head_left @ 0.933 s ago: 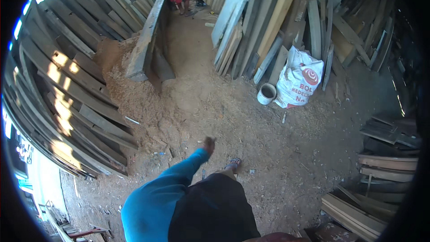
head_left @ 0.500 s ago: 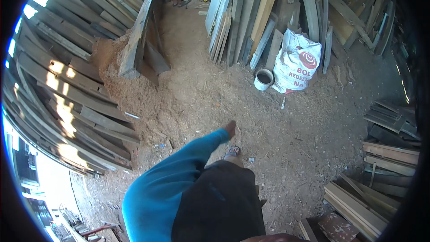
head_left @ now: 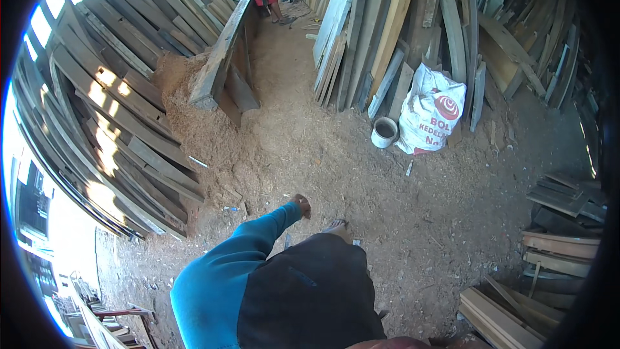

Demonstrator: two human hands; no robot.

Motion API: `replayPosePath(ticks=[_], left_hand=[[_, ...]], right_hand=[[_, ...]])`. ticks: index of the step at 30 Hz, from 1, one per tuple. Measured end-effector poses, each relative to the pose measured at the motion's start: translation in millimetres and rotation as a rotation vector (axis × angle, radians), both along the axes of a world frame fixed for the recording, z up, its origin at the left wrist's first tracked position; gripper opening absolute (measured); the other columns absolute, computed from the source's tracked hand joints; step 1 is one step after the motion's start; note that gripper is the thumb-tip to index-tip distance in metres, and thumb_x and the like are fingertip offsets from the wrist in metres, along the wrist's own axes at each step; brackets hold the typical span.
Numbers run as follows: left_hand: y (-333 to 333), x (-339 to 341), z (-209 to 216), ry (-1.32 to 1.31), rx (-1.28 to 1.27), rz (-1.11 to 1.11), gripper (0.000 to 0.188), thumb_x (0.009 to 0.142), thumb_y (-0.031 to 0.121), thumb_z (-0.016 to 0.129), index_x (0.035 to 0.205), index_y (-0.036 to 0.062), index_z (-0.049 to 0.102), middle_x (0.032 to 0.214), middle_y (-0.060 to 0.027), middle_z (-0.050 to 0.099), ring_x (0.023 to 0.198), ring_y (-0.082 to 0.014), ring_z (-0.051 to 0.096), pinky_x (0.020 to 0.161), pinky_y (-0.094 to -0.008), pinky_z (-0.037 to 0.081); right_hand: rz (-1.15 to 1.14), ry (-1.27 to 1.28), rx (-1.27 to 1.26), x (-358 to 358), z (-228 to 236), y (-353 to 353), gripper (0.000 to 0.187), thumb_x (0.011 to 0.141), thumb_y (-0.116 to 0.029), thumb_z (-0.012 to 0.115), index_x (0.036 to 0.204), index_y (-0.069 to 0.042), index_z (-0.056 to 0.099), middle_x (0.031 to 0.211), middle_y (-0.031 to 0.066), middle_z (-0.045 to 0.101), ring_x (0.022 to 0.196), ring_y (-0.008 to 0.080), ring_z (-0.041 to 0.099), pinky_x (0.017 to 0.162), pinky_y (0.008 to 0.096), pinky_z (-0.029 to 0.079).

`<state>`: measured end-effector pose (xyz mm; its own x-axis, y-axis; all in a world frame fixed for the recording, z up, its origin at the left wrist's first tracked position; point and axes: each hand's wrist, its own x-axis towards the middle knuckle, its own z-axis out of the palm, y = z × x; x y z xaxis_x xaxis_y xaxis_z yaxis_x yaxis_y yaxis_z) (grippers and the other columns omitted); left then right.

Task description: The person sands the surface and edges of a large wooden door using a sanding block and a scraper.

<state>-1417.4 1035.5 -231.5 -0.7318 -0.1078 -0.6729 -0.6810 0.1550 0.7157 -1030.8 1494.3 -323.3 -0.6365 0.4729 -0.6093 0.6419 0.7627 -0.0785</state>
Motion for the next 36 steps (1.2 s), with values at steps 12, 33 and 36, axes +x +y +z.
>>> replayPosePath(ticks=[12,33,36], left_hand=[[-51.5,-30.2,-12.9,0.493,-1.202,-1.709,0.037,0.079,0.049,0.075,0.096,0.0165,0.079,0.109,-0.0058,0.074,0.127,-0.0292,0.057,0.111,-0.0497,0.034],[-352.3,-377.8,583.2,1.121,-2.389,-0.169,0.045,0.074,0.027,0.074,0.110,0.0013,0.069,0.111,-0.0216,0.068,0.114,-0.0364,0.063,0.116,-0.0571,0.036],[-236.0,-447.7,604.2,1.453,-1.144,0.267,0.051,0.085,0.027,0.070,0.129,0.0032,0.060,0.119,-0.0216,0.067,0.110,-0.0338,0.067,0.098,-0.0505,0.049]], right_hand=[[0.116,-0.045,0.042,-52.1,-6.7,11.5,0.026,0.081,-0.038,0.077,0.093,-0.015,0.073,0.087,0.0110,0.075,0.082,0.0314,0.074,0.073,0.0465,0.058],[0.170,-0.042,0.042,-96.1,-21.4,23.5,0.036,0.087,-0.046,0.067,0.101,-0.014,0.072,0.101,0.0090,0.074,0.100,0.0315,0.070,0.085,0.0497,0.054],[0.063,-0.013,0.107,-66.9,-29.2,40.3,0.040,0.087,-0.050,0.065,0.104,-0.014,0.072,0.106,0.0083,0.074,0.104,0.0317,0.069,0.089,0.0502,0.053]])
